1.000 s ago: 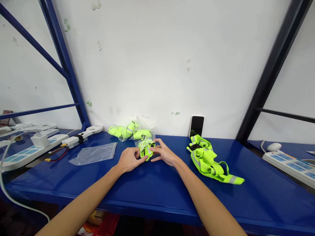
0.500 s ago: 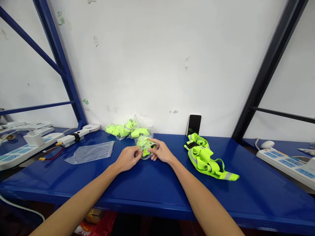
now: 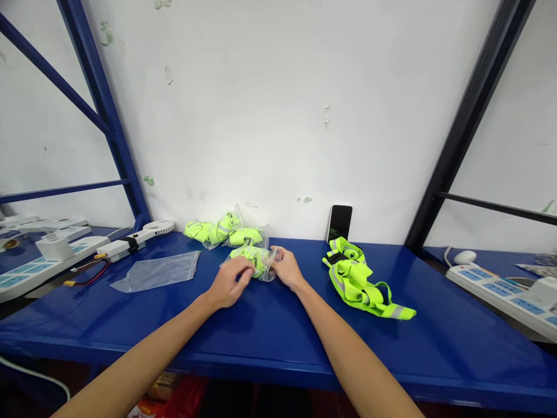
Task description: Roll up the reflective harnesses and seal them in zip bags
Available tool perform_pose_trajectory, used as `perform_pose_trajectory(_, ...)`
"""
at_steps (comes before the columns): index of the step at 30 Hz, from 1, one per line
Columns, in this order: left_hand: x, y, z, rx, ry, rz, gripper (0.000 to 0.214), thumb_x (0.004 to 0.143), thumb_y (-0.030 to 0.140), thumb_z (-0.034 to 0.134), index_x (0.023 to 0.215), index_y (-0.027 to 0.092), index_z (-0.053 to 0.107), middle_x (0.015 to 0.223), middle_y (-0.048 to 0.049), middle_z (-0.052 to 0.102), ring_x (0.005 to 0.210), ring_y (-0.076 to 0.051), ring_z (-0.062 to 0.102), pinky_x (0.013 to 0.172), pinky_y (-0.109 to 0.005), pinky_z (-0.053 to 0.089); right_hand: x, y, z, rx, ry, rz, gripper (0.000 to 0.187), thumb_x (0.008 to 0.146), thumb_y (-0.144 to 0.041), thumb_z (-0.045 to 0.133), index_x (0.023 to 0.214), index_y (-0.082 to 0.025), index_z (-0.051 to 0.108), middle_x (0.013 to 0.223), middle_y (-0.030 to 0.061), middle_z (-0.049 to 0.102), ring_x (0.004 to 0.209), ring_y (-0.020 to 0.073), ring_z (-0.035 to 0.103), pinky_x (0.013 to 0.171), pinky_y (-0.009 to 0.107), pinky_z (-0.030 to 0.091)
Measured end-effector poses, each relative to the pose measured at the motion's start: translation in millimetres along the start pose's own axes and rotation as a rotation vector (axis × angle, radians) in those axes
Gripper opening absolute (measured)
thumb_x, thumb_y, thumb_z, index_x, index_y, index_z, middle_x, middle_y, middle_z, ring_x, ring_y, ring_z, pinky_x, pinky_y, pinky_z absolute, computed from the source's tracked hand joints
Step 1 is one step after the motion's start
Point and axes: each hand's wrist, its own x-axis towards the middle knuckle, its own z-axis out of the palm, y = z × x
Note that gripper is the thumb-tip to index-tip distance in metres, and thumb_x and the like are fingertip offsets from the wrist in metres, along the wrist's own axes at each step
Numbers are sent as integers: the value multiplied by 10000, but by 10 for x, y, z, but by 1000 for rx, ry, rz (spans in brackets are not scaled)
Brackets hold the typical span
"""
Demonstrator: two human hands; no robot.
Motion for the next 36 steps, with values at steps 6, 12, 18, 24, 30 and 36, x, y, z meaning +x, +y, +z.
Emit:
perform_pose_trajectory(6,205,-240,-147,-12,281,-145,330,945,308,359,971,179,662,958,-71,692,943,-200,609,891,-343,459,-14,-1,53,156,-181,29,560,674,-227,695,1220,-199,574,937,10,690,779,172,660,715,340,583)
perform_pose_trajectory(12,286,-286,-133,16,-57,3,384,931,252,384,1257,227,586,1281,-55,611,1277,-226,473,1074,-390,366,-31,-107,160,235,-283,78,504,699,-223,671,1188,-215,547,963,29,691,780,176,671,669,321,590)
perform_pose_trajectory(18,258,-195,-94,167,-148,-70,454,946,292,361,1388,233,445,1327,-88,569,1194,-238,535,1003,-390,410,-26,-89,130,-40,1,-172,276,791,-433,596,905,-190,656,789,48,671,677,200,643,569,333,574)
perform_pose_trajectory(24,416,-109,-118,321,-168,-42,412,888,385,468,1252,226,575,1163,-112,648,1074,-293,564,912,-410,408,-40,-113,91,6,-41,-152,288,829,-433,523,879,-181,653,734,40,645,646,195,629,569,335,562)
perform_pose_trajectory(30,729,-121,-198,286,-413,-119,432,791,550,532,994,188,655,750,-68,654,676,-226,570,606,-307,360,-35,-117,106,-32,-40,-234,351,855,-479,494,849,-167,655,768,31,660,686,171,585,620,281,490)
perform_pose_trajectory(36,767,-221,-129,159,-435,-204,488,895,561,302,666,185,514,641,-46,567,538,-167,452,539,-302,274,-67,-111,144,107,-100,-117,423,830,-591,504,786,-178,579,616,1,601,517,136,532,491,245,425)
